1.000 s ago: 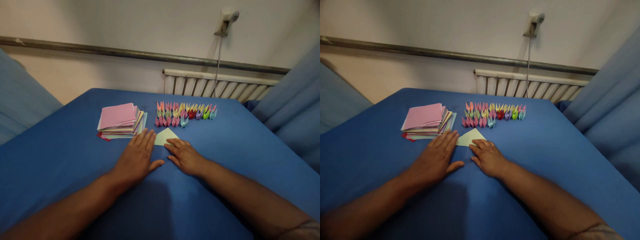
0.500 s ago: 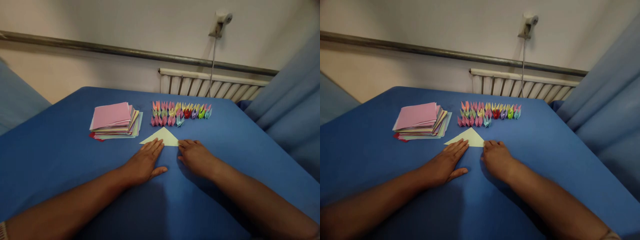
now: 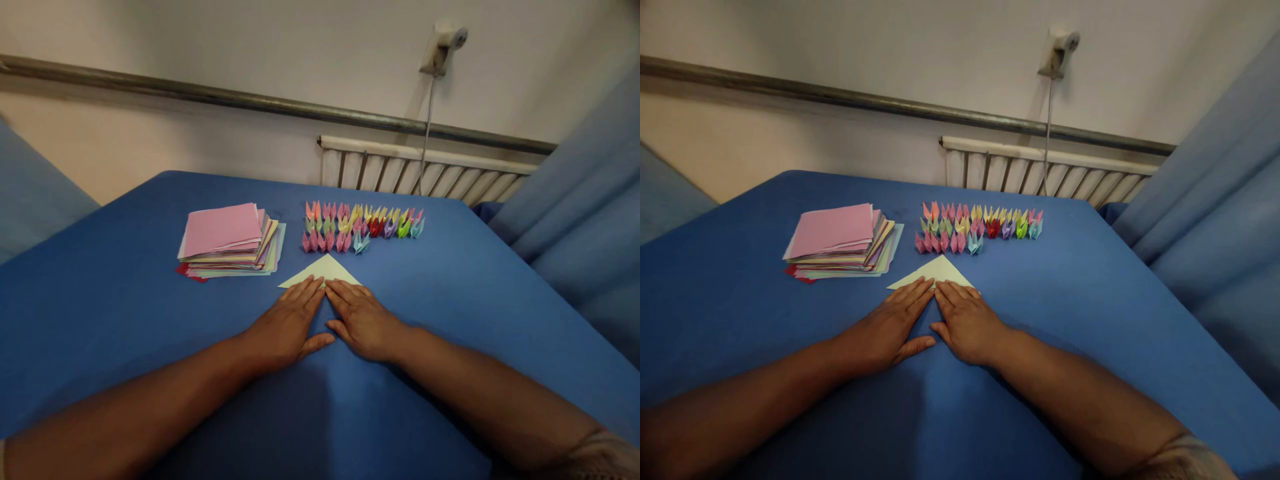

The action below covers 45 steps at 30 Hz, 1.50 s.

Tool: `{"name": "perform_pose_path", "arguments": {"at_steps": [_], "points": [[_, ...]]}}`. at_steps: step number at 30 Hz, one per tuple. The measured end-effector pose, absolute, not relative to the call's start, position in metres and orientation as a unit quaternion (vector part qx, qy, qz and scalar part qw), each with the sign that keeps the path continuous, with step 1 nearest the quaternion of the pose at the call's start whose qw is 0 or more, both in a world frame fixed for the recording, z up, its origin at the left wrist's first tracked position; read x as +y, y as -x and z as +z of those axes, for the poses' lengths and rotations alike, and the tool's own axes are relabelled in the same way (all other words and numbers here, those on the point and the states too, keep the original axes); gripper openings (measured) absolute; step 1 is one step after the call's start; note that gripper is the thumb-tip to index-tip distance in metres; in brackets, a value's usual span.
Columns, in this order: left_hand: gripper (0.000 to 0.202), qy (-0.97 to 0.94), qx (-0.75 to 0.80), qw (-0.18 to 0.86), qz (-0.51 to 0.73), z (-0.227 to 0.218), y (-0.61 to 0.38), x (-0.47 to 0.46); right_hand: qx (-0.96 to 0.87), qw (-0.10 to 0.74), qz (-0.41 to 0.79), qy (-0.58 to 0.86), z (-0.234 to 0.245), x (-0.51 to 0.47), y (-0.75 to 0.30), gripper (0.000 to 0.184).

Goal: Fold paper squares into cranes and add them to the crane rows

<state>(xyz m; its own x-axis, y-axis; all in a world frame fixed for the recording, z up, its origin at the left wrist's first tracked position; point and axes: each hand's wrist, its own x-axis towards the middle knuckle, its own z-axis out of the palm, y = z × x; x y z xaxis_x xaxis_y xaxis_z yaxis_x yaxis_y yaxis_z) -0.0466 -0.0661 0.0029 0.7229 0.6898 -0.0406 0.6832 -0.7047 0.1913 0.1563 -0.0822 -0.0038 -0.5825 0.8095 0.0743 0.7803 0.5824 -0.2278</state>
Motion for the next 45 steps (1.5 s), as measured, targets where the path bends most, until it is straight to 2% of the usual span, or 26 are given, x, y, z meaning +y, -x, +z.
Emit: {"name": "perform_pose_path", "arguments": {"at_steps": [8, 12, 15, 20, 23, 29, 34, 38, 45], "points": [[0.100, -0.904, 0.426, 0.048, -0.003, -0.002, 0.062, -0.062, -0.880, 0.096, 0.101, 0.455, -0.005, -0.084, -0.162, 0.060], [0.096, -0.877, 0.479, 0.016, 0.023, 0.003, 0.065, -0.057, -0.873, 0.111, 0.102, 0.464, -0.003, -0.083, -0.160, 0.056], [0.091, -0.891, 0.447, 0.000, 0.073, 0.009, 0.053, -0.058, -0.869, 0.132, 0.108, 0.464, -0.003, -0.081, -0.159, 0.051], [0.081, -0.932, 0.337, 0.101, 0.088, 0.011, 0.022, -0.052, -0.863, 0.160, 0.133, 0.459, -0.005, -0.075, -0.162, 0.040], [0.071, -0.921, 0.352, 0.142, 0.081, 0.005, 0.017, -0.039, -0.861, 0.182, 0.140, 0.453, -0.007, -0.071, -0.165, 0.036], [0.071, -0.889, 0.443, 0.086, 0.072, -0.006, 0.037, -0.025, -0.822, 0.229, 0.142, 0.501, -0.015, -0.062, -0.171, 0.029], [0.064, -0.874, 0.460, 0.060, 0.146, -0.008, 0.046, -0.018, -0.743, 0.234, 0.116, 0.617, -0.020, -0.054, -0.176, 0.041], [0.064, -0.865, 0.461, 0.090, 0.175, -0.006, 0.045, -0.013, -0.731, 0.220, 0.139, 0.631, -0.021, -0.051, -0.178, 0.045], [0.062, -0.847, 0.448, 0.167, 0.235, 0.001, 0.042, -0.018, -0.737, 0.274, 0.177, 0.592, -0.026, -0.047, -0.181, 0.030]]}}
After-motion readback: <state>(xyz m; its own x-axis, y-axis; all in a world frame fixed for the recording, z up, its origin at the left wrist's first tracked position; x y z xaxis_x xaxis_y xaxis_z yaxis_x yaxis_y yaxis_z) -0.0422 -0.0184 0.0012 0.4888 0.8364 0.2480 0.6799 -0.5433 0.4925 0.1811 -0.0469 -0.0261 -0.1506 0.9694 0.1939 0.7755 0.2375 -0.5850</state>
